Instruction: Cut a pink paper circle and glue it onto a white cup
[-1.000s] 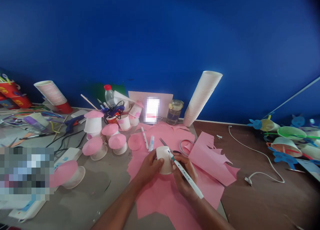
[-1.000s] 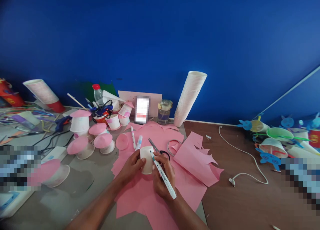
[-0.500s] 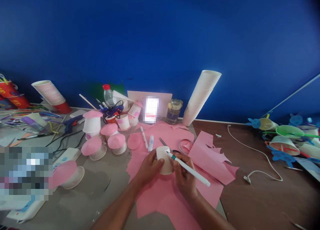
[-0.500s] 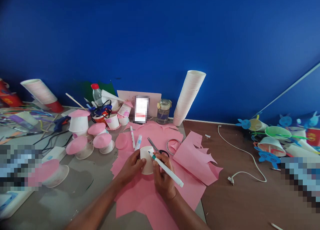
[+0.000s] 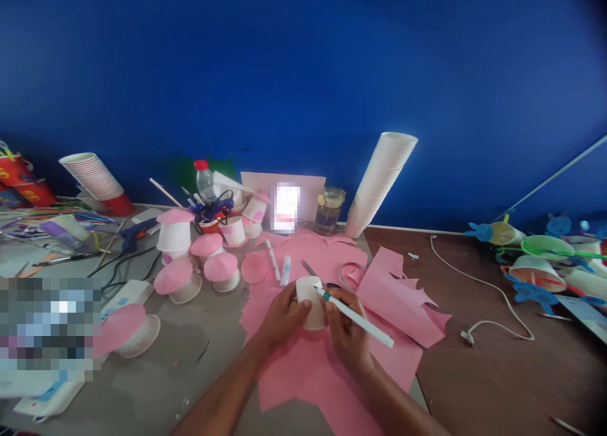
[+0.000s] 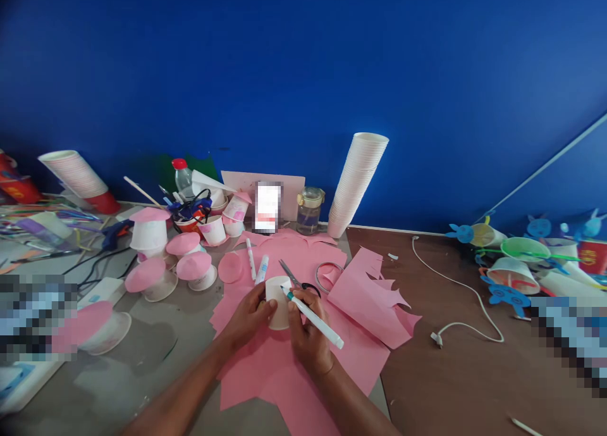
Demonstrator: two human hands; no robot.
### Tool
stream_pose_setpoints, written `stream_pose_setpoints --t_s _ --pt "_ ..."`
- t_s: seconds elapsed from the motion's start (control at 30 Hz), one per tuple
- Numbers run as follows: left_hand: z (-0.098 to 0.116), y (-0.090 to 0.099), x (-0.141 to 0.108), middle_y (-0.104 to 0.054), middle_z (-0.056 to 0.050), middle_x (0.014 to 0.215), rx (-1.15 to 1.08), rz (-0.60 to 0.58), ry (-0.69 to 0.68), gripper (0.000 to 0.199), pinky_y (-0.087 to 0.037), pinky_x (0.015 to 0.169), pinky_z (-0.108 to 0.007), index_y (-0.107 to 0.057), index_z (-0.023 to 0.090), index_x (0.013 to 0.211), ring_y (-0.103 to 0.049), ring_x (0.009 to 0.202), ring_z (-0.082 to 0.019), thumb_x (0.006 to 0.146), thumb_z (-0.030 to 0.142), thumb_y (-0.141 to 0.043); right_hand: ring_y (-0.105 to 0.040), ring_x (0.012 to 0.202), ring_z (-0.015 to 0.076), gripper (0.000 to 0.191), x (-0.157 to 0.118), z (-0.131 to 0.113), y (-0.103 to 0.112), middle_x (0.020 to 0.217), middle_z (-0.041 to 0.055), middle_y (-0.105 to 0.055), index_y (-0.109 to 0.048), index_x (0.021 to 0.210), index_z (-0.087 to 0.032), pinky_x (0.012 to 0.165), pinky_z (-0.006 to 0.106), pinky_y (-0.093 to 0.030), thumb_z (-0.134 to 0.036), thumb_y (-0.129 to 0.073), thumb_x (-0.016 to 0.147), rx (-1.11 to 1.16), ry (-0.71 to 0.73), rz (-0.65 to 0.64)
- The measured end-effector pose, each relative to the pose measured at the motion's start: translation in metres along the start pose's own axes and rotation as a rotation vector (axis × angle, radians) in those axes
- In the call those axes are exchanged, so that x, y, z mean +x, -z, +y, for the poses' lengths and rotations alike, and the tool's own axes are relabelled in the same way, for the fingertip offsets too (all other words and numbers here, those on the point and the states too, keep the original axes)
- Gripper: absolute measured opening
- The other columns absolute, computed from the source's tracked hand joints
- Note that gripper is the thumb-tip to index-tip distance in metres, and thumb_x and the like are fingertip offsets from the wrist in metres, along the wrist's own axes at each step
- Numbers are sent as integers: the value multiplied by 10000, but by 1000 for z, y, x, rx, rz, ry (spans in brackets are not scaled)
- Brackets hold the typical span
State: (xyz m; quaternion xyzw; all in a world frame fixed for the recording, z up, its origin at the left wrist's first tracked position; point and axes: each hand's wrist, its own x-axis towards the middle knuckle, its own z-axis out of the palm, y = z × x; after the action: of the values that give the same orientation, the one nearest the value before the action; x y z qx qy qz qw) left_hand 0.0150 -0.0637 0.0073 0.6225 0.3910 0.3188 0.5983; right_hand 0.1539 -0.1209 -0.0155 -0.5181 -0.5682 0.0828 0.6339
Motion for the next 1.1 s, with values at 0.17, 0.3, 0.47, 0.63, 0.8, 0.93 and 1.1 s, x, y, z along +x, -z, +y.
stream_pose_setpoints --t_s 0.17,0.3,0.47,0.63,0.8,0.93,1.1 --pt "1 0 0 -633 -54 963 16 1 -10 336 -451 702 -254 -582 144 1111 -555 859 -185 803 267 -530 -630 846 193 137 0 0 0 898 65 -635 -538 1016 -214 708 328 -538 -200 -490 888 5 0 -5" --pt "4 0 -1 -631 -55 976 13 -7 -1 327 -445 695 -254 -578 146 1103 -555 850 -185 809 279 -526 -627 831 189 141 1 -1 0 892 59 -631 -537 1019 -219 710 332 -534 -195 -492 888 -11 -5 -5" --pt "5 0 -2 -631 -58 989 20 2 -7 312 -445 731 -263 -583 148 1089 -556 892 -196 808 271 -526 -626 835 190 132 2 -2 1 890 59 -624 -535 1007 -224 708 328 -533 -190 -483 891 12 -7 -13" --pt "4 -1 -2 -632 -64 1001 -28 -11 15 370 -447 712 -264 -562 142 1148 -562 881 -195 808 286 -536 -627 875 196 123 1 -5 2 936 72 -615 -526 1005 -221 714 324 -532 -190 -489 891 75 -46 -19" --pt "6 -1 -1 -633 -68 1021 -33 -20 -1 364 -449 735 -273 -561 136 1143 -560 900 -199 803 264 -536 -628 916 206 96 2 -7 3 1007 99 -615 -521 990 -212 733 345 -539 -220 -479 904 140 -79 -37" --pt "7 0 -2 -637 -62 1007 -15 -15 4 362 -448 728 -269 -564 141 1145 -559 881 -195 805 261 -529 -630 914 206 99 3 -9 2 993 98 -613 -525 991 -211 734 346 -547 -228 -477 907 132 -76 -16" --pt "5 -1 -2 -636 -66 1045 -26 -17 8 378 -450 747 -274 -560 147 1161 -555 900 -199 807 278 -536 -628 808 183 111 4 -8 1 901 68 -616 -533 998 -216 670 312 -544 -211 -484 898 62 -36 8"
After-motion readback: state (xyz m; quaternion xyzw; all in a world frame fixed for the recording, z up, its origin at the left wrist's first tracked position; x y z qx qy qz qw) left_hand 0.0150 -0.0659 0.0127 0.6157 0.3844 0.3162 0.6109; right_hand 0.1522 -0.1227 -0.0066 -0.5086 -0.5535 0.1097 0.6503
